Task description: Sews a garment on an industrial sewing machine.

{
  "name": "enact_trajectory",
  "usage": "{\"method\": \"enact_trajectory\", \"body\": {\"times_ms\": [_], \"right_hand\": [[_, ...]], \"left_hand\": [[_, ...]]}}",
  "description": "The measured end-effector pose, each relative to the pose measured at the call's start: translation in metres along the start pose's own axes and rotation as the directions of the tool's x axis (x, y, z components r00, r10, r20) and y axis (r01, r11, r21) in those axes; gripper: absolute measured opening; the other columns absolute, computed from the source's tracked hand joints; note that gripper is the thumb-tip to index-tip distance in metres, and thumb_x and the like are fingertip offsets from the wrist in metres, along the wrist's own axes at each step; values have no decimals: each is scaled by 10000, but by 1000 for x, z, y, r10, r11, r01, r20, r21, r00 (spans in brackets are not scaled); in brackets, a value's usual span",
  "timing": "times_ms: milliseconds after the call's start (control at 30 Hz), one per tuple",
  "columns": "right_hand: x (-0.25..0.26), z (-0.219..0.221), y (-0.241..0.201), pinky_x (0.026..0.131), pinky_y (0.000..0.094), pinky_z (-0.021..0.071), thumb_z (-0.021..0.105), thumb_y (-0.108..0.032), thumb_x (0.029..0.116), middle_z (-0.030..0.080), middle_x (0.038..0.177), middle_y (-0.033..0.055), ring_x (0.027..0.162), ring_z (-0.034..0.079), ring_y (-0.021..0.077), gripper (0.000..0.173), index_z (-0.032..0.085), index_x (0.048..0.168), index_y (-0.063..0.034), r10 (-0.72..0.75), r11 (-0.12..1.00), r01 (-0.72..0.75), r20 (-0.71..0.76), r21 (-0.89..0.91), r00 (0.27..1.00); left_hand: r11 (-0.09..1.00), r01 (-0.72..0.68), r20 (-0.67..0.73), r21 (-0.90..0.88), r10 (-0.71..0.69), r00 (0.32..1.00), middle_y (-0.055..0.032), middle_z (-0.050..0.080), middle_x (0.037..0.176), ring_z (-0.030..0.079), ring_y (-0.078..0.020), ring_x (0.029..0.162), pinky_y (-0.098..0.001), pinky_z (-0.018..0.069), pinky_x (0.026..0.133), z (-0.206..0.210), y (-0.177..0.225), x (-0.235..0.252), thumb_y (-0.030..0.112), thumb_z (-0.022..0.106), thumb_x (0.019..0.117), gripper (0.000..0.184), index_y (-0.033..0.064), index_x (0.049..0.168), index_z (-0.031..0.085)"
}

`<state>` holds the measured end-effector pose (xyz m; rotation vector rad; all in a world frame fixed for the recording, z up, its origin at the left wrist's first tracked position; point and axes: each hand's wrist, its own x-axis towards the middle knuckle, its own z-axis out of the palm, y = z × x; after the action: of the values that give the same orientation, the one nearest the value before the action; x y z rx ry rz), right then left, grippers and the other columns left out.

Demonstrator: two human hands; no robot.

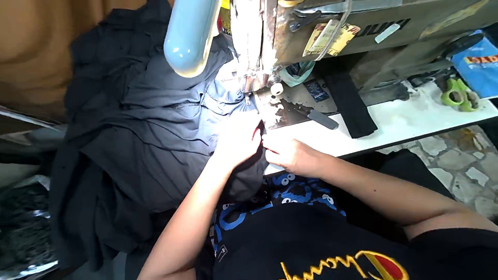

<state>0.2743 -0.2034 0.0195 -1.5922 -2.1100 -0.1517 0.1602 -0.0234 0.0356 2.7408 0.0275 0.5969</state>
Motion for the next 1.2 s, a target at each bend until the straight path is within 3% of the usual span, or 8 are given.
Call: {"method": "enact_trajectory", "body": {"times_ms": [33, 100, 200, 633, 833, 1000, 1133, 1200], "right_hand": [[2, -1, -1, 875, 452, 599, 577, 1, 946, 731, 982, 225, 1025, 729, 365, 158, 709, 859, -1, 1, 1000, -1, 14, 10, 1000], [4, -3, -2, 806, 420, 608, 556, -9, 970, 713, 965, 210, 978, 727, 346, 166, 695, 879, -4, 15, 1000, -14, 57, -1, 998], [8, -5, -5, 758, 411, 603, 530, -27, 996, 685, 929, 188, 932, 712, 335, 171, 666, 895, -6, 40, 999, -39, 107, -14, 993], [17, -10, -11, 838, 445, 599, 527, -16, 999, 684, 915, 202, 921, 718, 354, 167, 661, 902, 15, 75, 997, -76, 177, -2, 981], [11, -9, -9, 800, 438, 606, 517, -11, 998, 683, 955, 210, 983, 712, 373, 157, 644, 906, 4, 91, 996, -90, 165, -10, 982], [11, -7, -7, 804, 436, 599, 498, -16, 1009, 673, 948, 209, 961, 708, 369, 172, 633, 905, 4, 77, 997, -76, 151, -12, 986], [11, -2, -4, 775, 429, 601, 499, -14, 1004, 673, 923, 204, 920, 712, 356, 174, 639, 902, 3, 69, 998, -67, 107, -19, 992], [13, -1, -2, 784, 425, 595, 497, -23, 1010, 681, 920, 198, 926, 709, 351, 188, 644, 895, -1, 68, 997, -65, 87, -28, 994]], "left_hand": [[998, -57, 46, -5, 57, 997, -178, 660, 1357, 617, -380, 1273, -559, 449, 1076, 8, -5, 0, 152, 519, 950, 415, 9, 1308, 673], [995, -84, 137, 54, 75, 988, -131, 596, 1465, 531, -392, 1371, -589, 396, 1113, 16, -12, -4, 220, 475, 976, 464, 64, 1379, 644], [990, -92, 194, 107, 70, 979, -113, 563, 1504, 492, -391, 1407, -606, 365, 1133, 15, -18, -8, 276, 429, 993, 494, 99, 1409, 628], [968, -172, 277, 184, 117, 954, -101, 563, 1508, 479, -384, 1418, -572, 372, 1115, 2, -30, -10, 340, 369, 1020, 522, 125, 1425, 619], [981, -97, 365, 170, 29, 931, -57, 481, 1585, 342, -398, 1506, -624, 279, 1168, 5, -29, -7, 375, 348, 1033, 535, 209, 1499, 551], [977, -199, 47, 77, 196, 980, -154, 715, 1191, 598, -402, 1255, -618, 408, 1069, 13, -38, -13, 288, 507, 943, 371, 112, 1115, 784], [975, -210, 31, 65, 209, 977, -166, 697, 1066, 631, -367, 1109, -570, 442, 993, 12, -41, -11, 277, 515, 933, 357, 117, 1080, 798], [976, -205, 47, 71, 202, 978, -174, 697, 1076, 631, -383, 1125, -583, 443, 1002, 11, -43, -9, 272, 519, 930, 356, 111, 1090, 794]]}}
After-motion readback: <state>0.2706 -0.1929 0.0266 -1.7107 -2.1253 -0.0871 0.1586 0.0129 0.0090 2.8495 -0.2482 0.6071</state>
